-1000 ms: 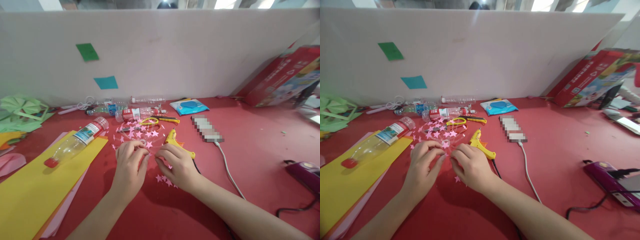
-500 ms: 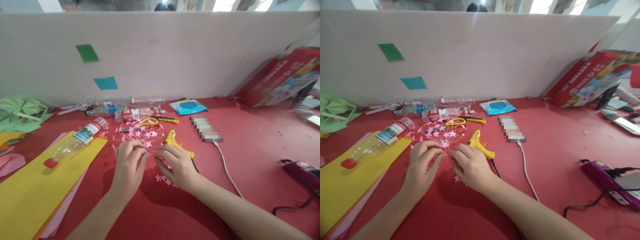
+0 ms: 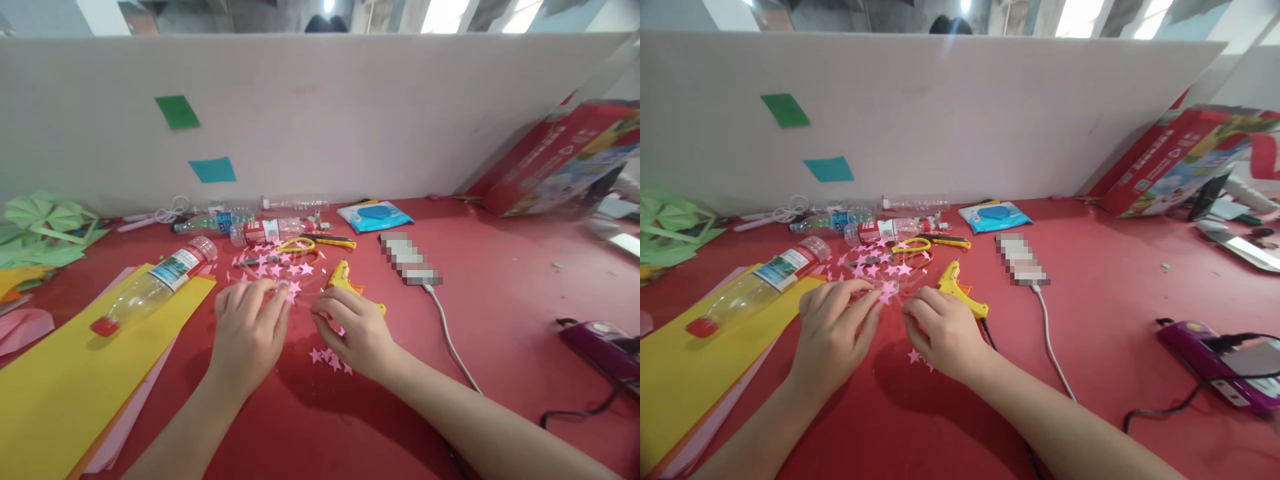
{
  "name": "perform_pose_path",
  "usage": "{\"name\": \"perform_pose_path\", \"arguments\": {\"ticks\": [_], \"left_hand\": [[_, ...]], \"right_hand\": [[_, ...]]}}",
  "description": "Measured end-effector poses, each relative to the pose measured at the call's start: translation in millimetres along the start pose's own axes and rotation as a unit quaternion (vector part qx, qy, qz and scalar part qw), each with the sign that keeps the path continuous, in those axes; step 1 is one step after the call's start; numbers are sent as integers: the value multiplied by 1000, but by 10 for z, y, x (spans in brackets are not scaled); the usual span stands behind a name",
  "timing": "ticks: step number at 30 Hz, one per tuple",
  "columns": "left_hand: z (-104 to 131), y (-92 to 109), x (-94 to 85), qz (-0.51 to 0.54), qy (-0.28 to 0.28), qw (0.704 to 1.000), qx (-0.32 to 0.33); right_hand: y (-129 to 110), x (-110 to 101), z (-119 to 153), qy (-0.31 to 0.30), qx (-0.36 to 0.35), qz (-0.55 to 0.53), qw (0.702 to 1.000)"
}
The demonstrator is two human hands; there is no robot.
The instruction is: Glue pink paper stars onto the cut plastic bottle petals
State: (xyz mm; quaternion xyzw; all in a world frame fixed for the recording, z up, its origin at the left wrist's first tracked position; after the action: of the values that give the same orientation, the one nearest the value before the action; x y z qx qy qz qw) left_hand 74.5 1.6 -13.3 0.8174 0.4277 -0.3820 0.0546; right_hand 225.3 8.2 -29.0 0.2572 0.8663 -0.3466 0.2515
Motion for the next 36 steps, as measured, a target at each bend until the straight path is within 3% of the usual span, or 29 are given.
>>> {"name": "perform_pose_path", "arguments": {"ticks": [15, 24, 32, 36], "left_hand": [[45, -96, -91, 19, 53, 998, -27], [90, -182, -179, 76, 137, 986, -54], [173, -366, -268, 105, 164, 959, -208], [182, -370, -245, 139, 156, 948, -238]], "right_hand": [[116, -163, -4, 19, 25, -17, 999], [259, -295, -16, 46, 45, -14, 998], [312, -336, -31, 44, 64, -15, 997], [315, -318, -31, 29, 71, -13, 997]]}}
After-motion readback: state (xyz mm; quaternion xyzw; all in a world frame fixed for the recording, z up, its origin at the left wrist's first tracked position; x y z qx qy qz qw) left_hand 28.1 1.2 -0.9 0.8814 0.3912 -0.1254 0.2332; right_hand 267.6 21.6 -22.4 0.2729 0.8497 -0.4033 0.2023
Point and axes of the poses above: each hand's wrist, its own z-axis away from the middle knuckle, its own x-axis out of the palm, y = z × x, the point moved 4 cm from there along -z, towards the middle knuckle, and after that the axes turned 14 degrees about x, right-handed, at the moved point
